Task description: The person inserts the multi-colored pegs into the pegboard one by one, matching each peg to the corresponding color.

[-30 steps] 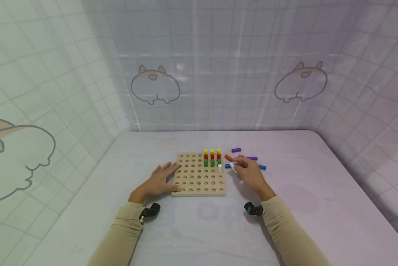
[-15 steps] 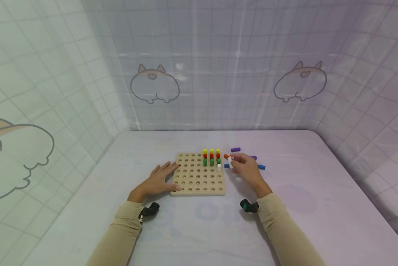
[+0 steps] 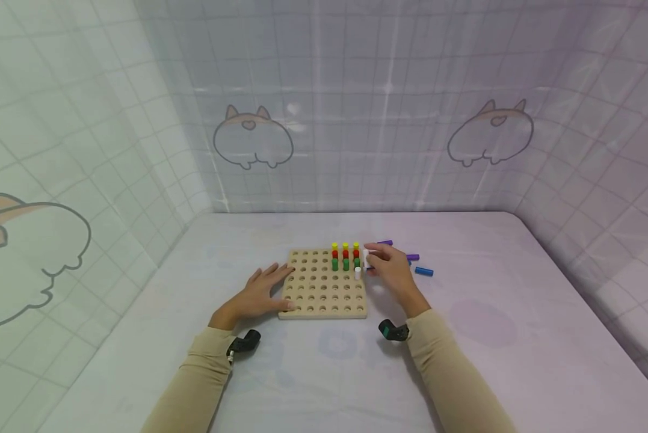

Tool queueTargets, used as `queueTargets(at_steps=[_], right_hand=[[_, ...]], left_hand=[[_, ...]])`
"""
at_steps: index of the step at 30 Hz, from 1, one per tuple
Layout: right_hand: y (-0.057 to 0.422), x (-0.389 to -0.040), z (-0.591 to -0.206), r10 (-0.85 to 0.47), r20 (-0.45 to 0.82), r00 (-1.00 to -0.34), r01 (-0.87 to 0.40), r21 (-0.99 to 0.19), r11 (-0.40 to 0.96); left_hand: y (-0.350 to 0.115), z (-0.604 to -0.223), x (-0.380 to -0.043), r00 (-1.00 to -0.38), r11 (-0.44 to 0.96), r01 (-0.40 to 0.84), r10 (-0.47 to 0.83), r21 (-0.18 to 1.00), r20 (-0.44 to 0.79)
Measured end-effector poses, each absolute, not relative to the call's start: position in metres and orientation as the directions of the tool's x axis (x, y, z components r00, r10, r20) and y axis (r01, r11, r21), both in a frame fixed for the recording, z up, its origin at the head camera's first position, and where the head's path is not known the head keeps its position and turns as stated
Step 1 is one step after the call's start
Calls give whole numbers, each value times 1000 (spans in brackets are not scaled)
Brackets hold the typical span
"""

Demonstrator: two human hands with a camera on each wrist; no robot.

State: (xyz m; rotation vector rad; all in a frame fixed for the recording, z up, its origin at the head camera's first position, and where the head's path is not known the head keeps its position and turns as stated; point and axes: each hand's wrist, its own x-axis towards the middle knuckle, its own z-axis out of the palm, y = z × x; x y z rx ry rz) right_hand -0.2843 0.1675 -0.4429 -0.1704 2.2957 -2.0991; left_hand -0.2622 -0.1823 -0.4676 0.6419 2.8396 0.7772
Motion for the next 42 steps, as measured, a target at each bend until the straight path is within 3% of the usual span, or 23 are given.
queueTargets(at_steps=[19, 42], right_hand=[[149, -285, -440, -37, 98, -995, -102, -984, 143], [141, -284, -442, -138, 164, -977, -199, -932, 302]], left_hand=[[-181, -468, -263, -897, 775, 366, 440, 515, -26], [-184, -470, -266, -901, 798, 363, 433, 481, -38]])
